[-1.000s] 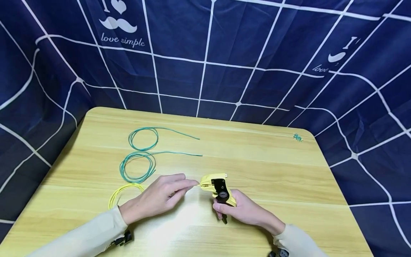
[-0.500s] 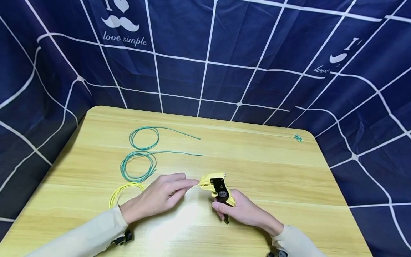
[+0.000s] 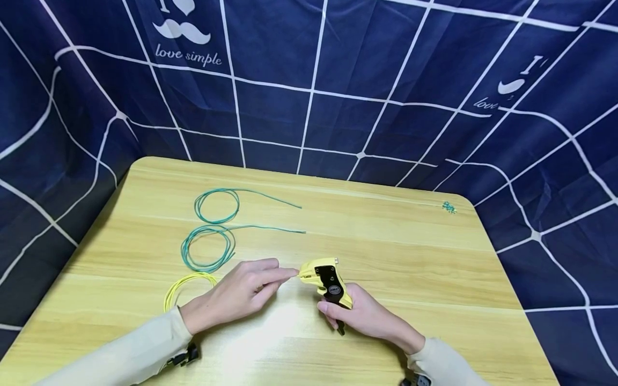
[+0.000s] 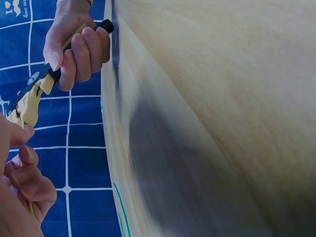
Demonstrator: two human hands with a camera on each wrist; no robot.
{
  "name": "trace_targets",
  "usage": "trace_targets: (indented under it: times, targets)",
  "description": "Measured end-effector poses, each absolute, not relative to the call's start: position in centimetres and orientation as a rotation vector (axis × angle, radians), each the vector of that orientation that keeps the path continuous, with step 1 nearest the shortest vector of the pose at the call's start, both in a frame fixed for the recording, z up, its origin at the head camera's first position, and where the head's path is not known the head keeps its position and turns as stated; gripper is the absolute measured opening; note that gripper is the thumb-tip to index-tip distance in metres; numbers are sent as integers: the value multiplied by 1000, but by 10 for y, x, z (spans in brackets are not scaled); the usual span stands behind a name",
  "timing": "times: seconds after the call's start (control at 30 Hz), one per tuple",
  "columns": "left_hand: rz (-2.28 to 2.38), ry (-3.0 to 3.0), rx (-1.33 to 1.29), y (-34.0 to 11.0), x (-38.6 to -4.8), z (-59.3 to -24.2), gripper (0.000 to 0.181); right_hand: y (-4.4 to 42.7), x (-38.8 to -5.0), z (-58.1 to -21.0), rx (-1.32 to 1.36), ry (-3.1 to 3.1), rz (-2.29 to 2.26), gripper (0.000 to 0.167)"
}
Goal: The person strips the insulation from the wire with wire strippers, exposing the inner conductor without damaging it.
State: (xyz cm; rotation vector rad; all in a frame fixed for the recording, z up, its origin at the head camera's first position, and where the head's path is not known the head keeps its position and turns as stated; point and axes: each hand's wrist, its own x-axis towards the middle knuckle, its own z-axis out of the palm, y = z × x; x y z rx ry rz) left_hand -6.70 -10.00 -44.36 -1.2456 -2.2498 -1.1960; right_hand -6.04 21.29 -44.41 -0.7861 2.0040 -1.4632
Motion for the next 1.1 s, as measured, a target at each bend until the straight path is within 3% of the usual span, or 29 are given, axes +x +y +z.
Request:
trace_targets:
  times: [0.83,1.1]
  targets:
    - [-1187,-2280,-1229,-98,-66,-443,37,210,-59,-445,-735,2063,-1437,29]
    - [-1217,-2293,-1205,-94,-66,-442,17,205,-56,-447,-682,2143,-1390,31]
